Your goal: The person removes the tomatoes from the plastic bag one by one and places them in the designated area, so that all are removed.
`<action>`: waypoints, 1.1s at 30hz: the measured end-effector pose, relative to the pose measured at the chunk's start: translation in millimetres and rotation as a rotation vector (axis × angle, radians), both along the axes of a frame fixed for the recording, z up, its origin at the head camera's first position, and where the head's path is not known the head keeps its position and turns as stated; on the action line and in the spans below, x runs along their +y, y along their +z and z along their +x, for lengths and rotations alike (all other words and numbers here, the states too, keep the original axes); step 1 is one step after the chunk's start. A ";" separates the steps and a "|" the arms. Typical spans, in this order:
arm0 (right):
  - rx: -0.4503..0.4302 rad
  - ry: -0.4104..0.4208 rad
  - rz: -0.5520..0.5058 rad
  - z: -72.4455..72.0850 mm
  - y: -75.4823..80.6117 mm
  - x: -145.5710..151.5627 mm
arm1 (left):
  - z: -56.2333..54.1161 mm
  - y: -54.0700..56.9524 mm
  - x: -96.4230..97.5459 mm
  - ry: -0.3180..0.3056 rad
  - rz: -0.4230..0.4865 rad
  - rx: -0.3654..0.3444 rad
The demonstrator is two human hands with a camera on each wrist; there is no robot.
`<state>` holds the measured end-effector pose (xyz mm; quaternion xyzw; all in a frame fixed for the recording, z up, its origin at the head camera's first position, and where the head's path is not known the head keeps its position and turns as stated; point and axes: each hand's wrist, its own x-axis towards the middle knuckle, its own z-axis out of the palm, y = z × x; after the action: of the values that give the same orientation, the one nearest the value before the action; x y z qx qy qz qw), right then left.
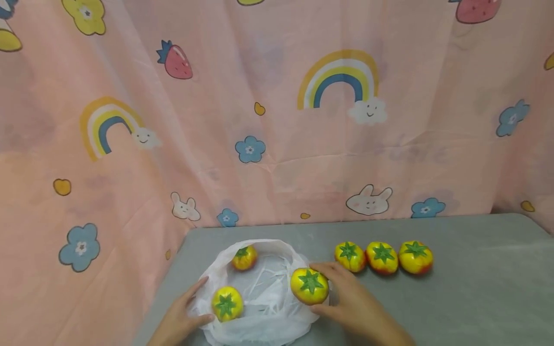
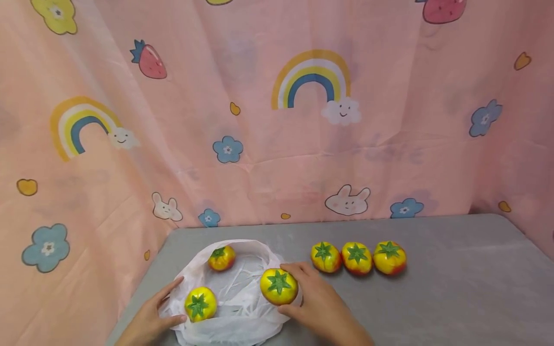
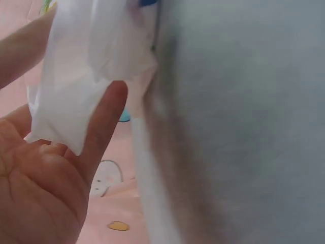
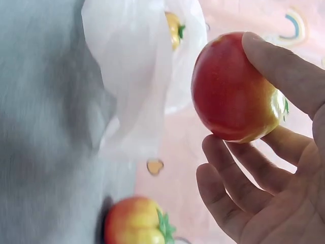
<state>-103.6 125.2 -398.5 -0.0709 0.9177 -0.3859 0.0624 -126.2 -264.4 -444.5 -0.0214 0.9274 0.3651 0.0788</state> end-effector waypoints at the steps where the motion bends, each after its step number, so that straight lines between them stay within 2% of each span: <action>1: -0.023 -0.022 0.013 0.5 0.2 3.5 | -1.5 2.4 0.2 0.004 -0.015 -0.016; 4: -0.094 -0.070 0.046 1.8 -1.1 13.2 | -6.3 10.0 0.9 0.002 -0.044 -0.034; 11: -0.113 -0.093 0.044 1.7 -5.9 30.1 | -13.3 24.5 -1.6 -0.051 -0.112 -0.010; 17: -0.144 -0.095 0.055 -1.3 -15.1 44.4 | -11.0 23.0 -4.1 -0.084 -0.082 0.008; 24: -0.157 -0.075 0.081 -2.3 -24.3 56.4 | -11.8 19.1 -1.1 -0.070 -0.104 -0.027; 33: -0.153 -0.065 0.100 -10.3 -31.7 74.0 | -11.4 17.0 -2.8 -0.077 -0.039 0.005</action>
<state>-113.9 199.2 -430.2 -0.0082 0.9301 -0.3460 0.1234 -137.7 -267.2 -427.5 0.0138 0.9346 0.3437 0.0901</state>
